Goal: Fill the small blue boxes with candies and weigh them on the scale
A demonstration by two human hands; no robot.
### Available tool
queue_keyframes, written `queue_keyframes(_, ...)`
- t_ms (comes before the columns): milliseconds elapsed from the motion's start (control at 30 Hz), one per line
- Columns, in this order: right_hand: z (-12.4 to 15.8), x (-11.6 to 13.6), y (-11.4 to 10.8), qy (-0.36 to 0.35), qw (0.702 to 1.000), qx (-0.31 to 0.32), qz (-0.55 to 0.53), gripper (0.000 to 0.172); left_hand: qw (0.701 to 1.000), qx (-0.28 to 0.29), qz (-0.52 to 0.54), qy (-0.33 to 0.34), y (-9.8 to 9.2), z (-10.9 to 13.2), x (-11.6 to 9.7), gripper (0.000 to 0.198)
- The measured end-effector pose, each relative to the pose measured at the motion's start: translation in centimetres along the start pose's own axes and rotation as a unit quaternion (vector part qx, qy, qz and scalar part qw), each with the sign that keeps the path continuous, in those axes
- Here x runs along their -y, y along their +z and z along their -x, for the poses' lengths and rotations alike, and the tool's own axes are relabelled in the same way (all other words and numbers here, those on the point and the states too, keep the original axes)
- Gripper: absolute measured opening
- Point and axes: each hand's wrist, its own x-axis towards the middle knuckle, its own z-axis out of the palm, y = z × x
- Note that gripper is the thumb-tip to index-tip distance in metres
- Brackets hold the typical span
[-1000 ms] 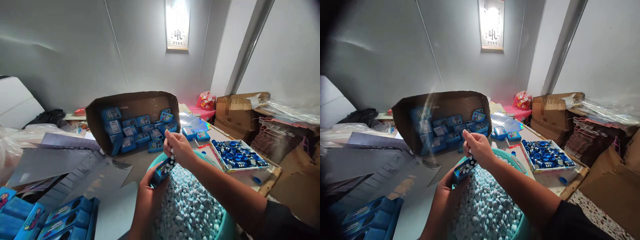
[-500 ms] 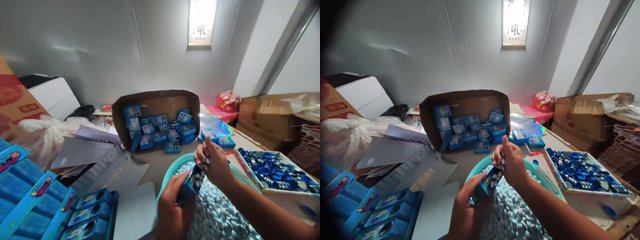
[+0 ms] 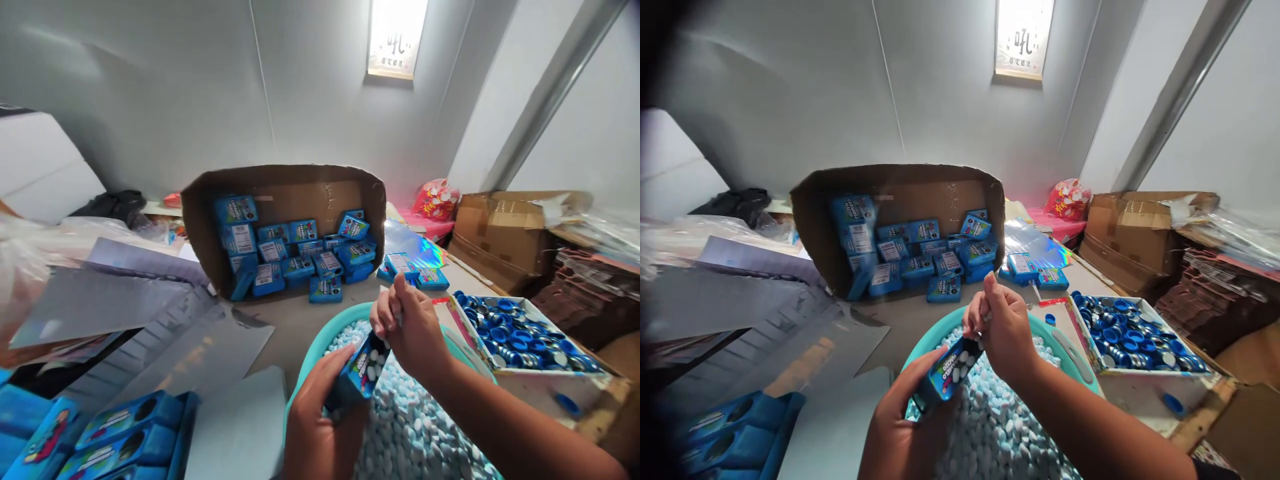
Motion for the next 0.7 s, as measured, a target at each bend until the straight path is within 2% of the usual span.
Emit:
queue_keyframes(233, 0.15, 0.04, 0.12, 0.006, 0.999, 0.043, -0.011, 0.055, 0.998, 0.025, 0.025, -0.046, -0.3, -0.29, -0.67, 0.04)
queue_keyframes(467, 0.02, -0.13, -0.24, 0.015, 0.997, 0.079, 0.001, 0.051, 0.998, 0.02, 0.039, -0.049, -0.32, -0.3, -0.9, 0.045)
queue_keyframes(700, -0.5, -0.53, -0.57, 0.065, 0.992, 0.108, -0.005, 0.051, 0.997, 0.027, 0.027, -0.067, -0.38, -0.39, -1.0, 0.046)
